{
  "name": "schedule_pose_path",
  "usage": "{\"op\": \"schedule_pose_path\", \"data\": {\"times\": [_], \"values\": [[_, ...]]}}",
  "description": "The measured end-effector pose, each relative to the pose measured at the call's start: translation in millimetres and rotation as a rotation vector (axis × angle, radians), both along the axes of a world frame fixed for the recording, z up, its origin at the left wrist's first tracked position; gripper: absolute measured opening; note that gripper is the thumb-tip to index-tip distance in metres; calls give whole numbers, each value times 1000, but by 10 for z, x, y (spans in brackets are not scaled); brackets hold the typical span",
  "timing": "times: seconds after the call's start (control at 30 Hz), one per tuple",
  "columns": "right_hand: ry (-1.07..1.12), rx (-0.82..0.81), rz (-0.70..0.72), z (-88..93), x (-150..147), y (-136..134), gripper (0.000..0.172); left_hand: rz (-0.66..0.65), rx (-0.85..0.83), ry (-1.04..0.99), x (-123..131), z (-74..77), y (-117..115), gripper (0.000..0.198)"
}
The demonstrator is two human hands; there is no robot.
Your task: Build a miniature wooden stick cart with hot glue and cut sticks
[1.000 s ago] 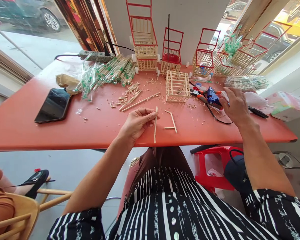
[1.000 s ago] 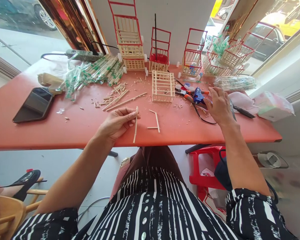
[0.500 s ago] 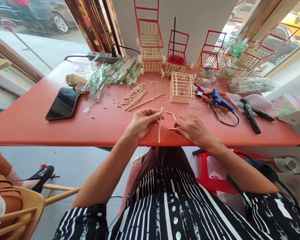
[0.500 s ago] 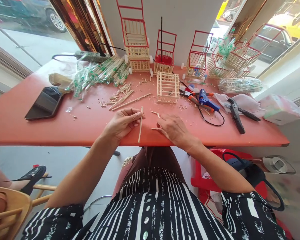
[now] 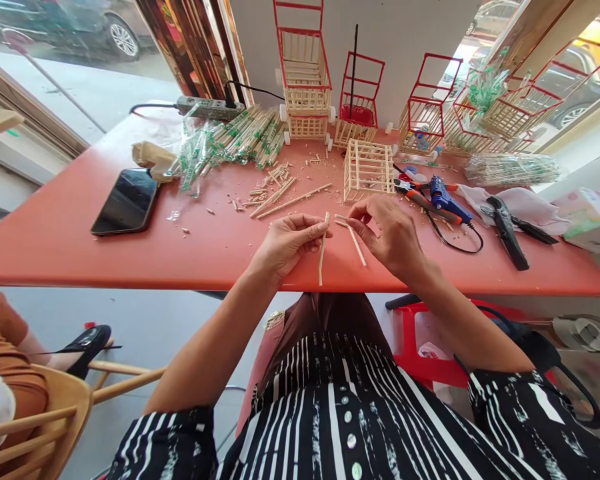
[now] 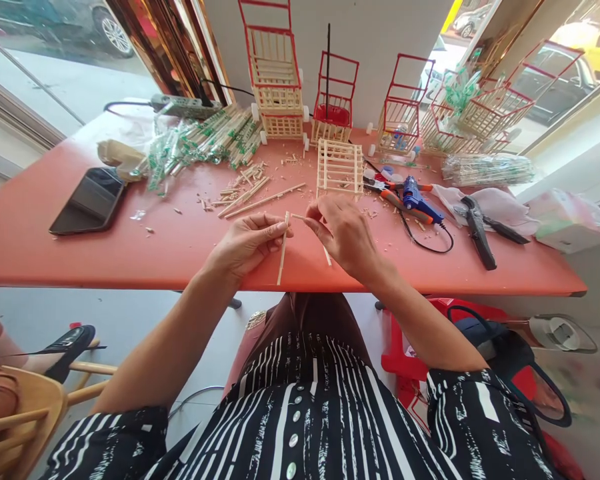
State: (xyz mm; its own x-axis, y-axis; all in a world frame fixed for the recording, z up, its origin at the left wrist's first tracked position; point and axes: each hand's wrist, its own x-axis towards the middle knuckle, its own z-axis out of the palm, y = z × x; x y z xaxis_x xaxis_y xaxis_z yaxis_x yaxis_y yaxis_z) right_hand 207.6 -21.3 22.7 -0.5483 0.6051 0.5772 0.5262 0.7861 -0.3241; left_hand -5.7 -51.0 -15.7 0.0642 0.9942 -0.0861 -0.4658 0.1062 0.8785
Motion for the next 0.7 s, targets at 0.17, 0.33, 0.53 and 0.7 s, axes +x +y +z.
{"op": "schedule_pose_path", "data": {"times": [0.17, 0.33, 0.53, 0.7], "values": [[-8, -13, 5, -34, -80, 50, 23, 3, 1, 11, 6, 7, -8, 43], [-10, -3, 2, -68, -76, 73, 22, 7, -1, 19, 6, -4, -5, 43], [2, 39, 25, -99, -92, 95, 14, 13, 1, 39, 9, -11, 1, 43], [19, 69, 32, -103, -68, 111, 14, 21, -2, 35, 14, -11, 1, 43]]}}
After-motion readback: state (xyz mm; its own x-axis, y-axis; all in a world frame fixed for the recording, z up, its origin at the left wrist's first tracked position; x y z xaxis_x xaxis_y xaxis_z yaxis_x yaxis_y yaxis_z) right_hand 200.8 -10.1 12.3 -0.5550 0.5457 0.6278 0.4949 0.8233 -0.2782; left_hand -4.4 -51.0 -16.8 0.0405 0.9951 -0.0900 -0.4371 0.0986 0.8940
